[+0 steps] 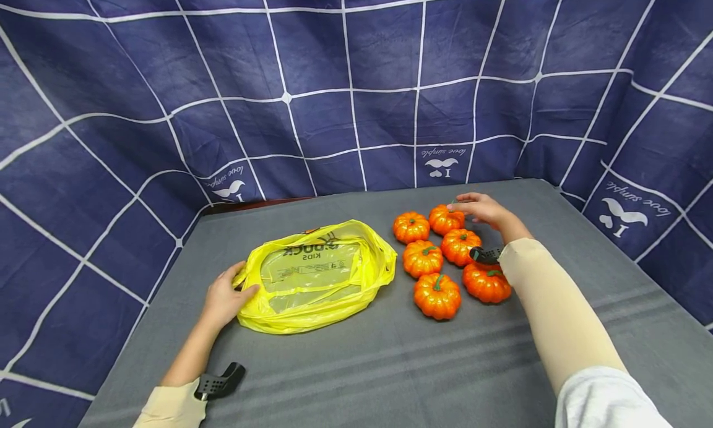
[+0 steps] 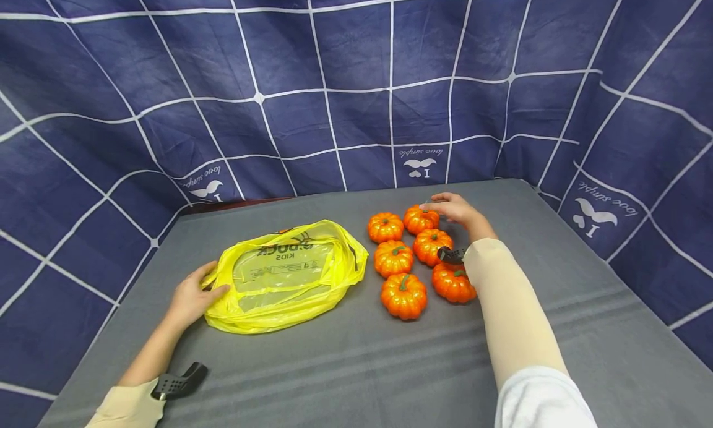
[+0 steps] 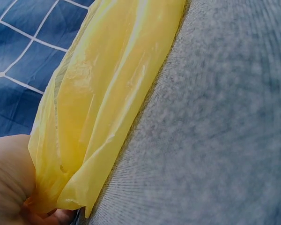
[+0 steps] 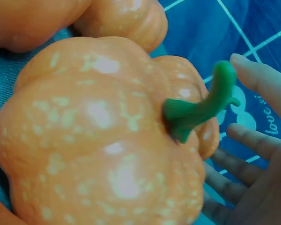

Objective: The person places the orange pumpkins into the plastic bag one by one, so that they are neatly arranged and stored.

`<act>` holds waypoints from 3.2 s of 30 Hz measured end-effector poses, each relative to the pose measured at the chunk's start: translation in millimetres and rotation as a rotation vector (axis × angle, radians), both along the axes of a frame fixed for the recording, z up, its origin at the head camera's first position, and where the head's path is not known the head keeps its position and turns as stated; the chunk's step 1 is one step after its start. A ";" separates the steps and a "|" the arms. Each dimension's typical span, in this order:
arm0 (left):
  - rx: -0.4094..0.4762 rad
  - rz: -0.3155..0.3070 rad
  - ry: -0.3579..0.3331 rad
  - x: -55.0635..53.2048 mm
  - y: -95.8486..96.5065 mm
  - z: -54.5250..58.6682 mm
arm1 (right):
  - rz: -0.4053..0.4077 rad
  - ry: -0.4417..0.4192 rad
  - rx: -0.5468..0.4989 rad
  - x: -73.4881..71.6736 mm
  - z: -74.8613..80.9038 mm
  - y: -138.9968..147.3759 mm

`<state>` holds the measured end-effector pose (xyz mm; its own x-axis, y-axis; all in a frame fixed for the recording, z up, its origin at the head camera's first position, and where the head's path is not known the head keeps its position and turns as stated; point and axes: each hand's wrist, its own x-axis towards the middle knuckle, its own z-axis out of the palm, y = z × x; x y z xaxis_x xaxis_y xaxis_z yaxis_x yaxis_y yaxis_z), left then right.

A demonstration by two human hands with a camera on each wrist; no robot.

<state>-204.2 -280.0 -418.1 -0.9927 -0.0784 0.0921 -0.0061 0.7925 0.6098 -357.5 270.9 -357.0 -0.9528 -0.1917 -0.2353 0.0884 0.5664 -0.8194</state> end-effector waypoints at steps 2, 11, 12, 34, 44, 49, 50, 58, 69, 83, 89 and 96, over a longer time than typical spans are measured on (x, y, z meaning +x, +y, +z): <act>0.004 -0.002 0.012 -0.2 -0.1 -0.6 | 0.017 -0.001 0.007 1.5 -1.3 -1.5; -0.016 0.003 0.027 -1.2 1.4 -3.2 | 0.065 -0.010 0.039 1.4 -11.5 -4.1; -0.013 0.008 0.025 -1.1 1.6 -3.3 | 0.065 -0.007 0.038 1.0 -12.5 -4.5; 0.027 0.041 0.030 -0.6 1.5 -5.3 | 0.010 0.061 0.014 1.0 -16.3 -7.3; 0.037 0.046 0.017 -0.2 -0.1 -6.5 | 0.023 0.075 -0.030 -2.5 1.8 -13.5; 0.035 0.050 0.008 0.3 0.1 -6.1 | 0.019 0.110 -0.066 0.2 11.1 -19.8; 0.034 0.050 0.009 0.4 0.2 -6.0 | 0.015 0.118 -0.076 0.9 12.8 -21.0; 0.031 0.047 0.019 0.7 0.1 -5.6 | 0.032 0.196 -0.104 7.0 26.1 -34.8; 0.025 0.025 0.039 0.8 -1.3 -5.4 | 0.062 0.265 -0.121 3.2 25.1 -53.3; 0.039 0.020 0.033 -0.1 -2.4 -5.0 | 0.142 0.290 -0.158 9.2 34.4 -95.4; 0.040 0.020 0.041 0.1 -3.6 -5.7 | 0.179 0.289 -0.176 11.5 36.5 -115.4; 0.044 0.026 0.035 0.6 -2.6 -5.5 | 0.240 0.297 -0.178 15.2 39.5 -138.6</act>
<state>-203.6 -282.5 -423.6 -0.9864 -0.1094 0.1228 -0.0046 0.7647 0.6444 -342.3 132.3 -317.5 -0.8978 -0.4290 0.0993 -0.2832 0.3897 -0.8763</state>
